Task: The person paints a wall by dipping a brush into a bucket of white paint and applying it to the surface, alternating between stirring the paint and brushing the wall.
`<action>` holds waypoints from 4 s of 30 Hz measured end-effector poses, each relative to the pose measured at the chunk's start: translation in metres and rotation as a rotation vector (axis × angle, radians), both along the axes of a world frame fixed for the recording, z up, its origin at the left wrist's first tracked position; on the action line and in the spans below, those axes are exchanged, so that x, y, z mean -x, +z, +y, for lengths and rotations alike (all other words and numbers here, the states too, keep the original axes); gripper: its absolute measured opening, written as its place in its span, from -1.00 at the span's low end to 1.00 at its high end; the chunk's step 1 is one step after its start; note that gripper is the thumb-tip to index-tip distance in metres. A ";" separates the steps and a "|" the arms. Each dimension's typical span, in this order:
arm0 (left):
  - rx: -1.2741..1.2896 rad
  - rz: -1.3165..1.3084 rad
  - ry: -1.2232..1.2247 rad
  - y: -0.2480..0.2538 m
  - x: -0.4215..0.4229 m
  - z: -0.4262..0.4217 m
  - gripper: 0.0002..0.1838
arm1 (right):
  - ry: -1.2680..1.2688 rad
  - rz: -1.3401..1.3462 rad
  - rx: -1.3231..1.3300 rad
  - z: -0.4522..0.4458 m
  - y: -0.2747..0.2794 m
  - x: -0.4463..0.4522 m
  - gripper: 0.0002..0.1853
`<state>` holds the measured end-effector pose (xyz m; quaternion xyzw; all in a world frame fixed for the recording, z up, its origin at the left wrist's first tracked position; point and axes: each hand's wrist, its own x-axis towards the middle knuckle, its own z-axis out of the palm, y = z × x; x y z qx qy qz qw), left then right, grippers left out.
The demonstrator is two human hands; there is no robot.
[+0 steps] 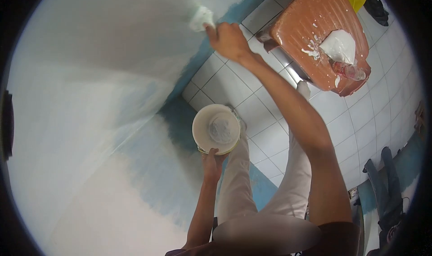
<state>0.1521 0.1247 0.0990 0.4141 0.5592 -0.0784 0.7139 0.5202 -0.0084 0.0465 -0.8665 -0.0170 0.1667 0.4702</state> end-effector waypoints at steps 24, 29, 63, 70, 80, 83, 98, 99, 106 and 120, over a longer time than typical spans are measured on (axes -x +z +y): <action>-0.027 0.035 -0.094 0.007 -0.044 0.007 -0.34 | -0.147 0.019 0.002 0.025 0.011 0.028 -0.44; -0.023 0.045 -0.121 -0.005 -0.039 0.010 -0.33 | 0.001 -0.079 -0.374 0.013 0.052 0.025 -0.50; -0.092 -0.024 -0.002 0.018 -0.041 0.009 -0.37 | -0.011 0.048 -0.263 -0.003 -0.059 -0.007 -0.47; -0.121 0.053 0.031 0.027 -0.020 -0.002 -0.27 | -0.133 0.443 0.098 0.008 -0.134 -0.009 -0.40; -0.046 0.058 0.084 0.012 -0.008 -0.033 -0.25 | -0.109 -0.086 -0.169 -0.009 0.090 0.008 -0.48; 0.006 0.053 0.064 0.005 -0.016 -0.044 -0.23 | -0.056 -0.149 -0.310 -0.016 0.105 0.010 -0.49; 0.011 0.060 0.123 -0.008 -0.022 -0.073 -0.34 | -0.067 0.412 0.057 -0.010 -0.081 -0.038 -0.39; 0.002 0.056 0.120 -0.007 -0.022 -0.073 -0.35 | -0.088 0.303 0.037 -0.004 -0.058 -0.034 -0.41; 0.040 0.035 0.040 0.014 -0.045 -0.074 -0.35 | -0.001 -0.131 -0.221 -0.031 0.119 -0.006 -0.51; -0.110 0.055 0.026 0.019 -0.036 -0.048 -0.29 | 0.054 0.328 0.055 -0.022 -0.163 -0.032 -0.34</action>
